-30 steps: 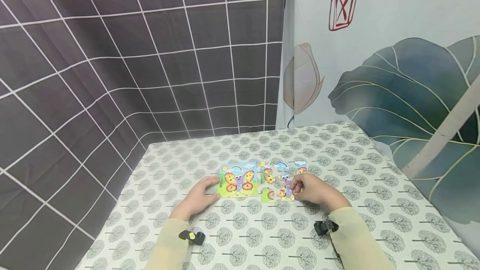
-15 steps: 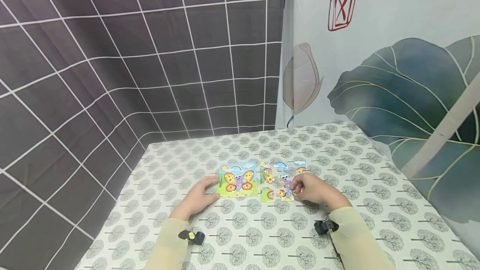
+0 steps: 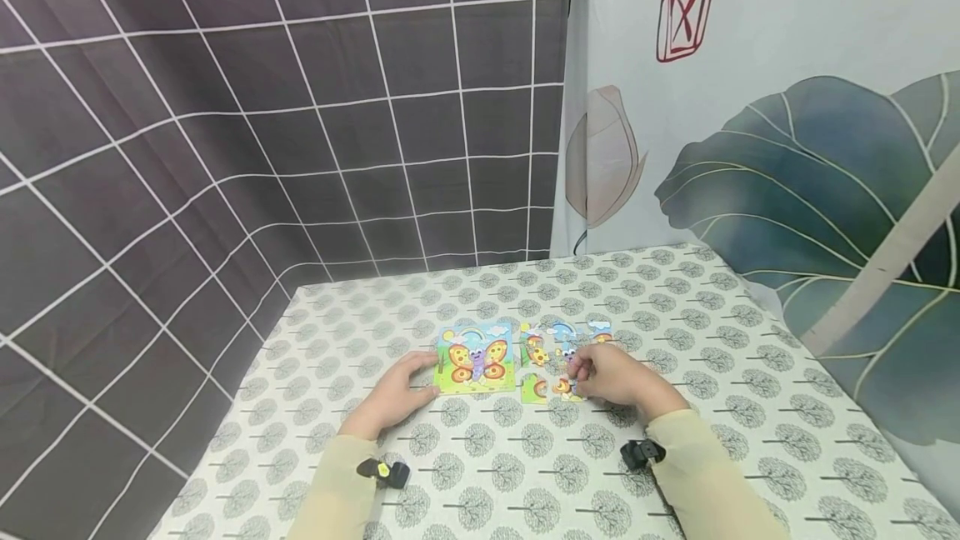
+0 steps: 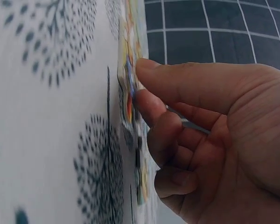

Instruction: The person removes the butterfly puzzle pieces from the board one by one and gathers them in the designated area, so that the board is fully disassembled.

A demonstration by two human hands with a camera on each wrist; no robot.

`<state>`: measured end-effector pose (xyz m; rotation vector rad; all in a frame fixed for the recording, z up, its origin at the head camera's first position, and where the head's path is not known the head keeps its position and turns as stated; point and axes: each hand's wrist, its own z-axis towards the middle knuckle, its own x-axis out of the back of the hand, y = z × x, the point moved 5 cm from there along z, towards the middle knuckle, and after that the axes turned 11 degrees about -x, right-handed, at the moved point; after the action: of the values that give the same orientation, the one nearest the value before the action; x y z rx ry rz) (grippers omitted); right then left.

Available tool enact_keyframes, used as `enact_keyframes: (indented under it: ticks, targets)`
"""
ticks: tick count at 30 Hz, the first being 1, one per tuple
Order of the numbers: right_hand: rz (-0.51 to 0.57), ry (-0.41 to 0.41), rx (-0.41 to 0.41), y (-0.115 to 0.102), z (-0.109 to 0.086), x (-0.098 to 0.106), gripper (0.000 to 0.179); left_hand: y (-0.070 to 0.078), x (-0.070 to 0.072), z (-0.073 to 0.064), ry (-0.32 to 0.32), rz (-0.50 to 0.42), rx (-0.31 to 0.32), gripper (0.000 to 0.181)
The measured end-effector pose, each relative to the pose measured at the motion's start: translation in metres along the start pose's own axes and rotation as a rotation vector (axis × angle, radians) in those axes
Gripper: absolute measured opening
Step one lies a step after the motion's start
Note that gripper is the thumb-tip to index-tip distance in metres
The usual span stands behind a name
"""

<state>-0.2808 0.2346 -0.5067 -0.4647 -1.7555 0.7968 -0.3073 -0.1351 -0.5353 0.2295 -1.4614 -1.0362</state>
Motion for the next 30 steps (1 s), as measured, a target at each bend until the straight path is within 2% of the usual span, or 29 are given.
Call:
enact_keyframes:
  ticks: [6, 14, 19, 24, 30]
  targets:
    - [-0.014, 0.027, -0.034, -0.014, 0.012, -0.008, 0.019, 0.001, 0.002, 0.0, 0.003, -0.005, -0.015, 0.058]
    - [-0.123, 0.084, -0.051, -0.038, 0.035, -0.022, 0.02, 0.001, 0.001, -0.002, -0.003, 0.006, -0.016, 0.058]
    - [-0.1, 0.05, -0.073, -0.049, 0.044, -0.033, 0.02, 0.001, 0.0, -0.001, -0.01, 0.01, -0.01, 0.058]
    - [-0.108, 0.06, -0.077, -0.055, 0.053, -0.04, 0.021, 0.002, 0.001, 0.0, -0.004, 0.004, -0.029, 0.058]
    - [-0.075, 0.046, -0.064, -0.06, 0.063, -0.047, 0.022, 0.002, 0.001, 0.0, -0.005, 0.008, -0.022, 0.057]
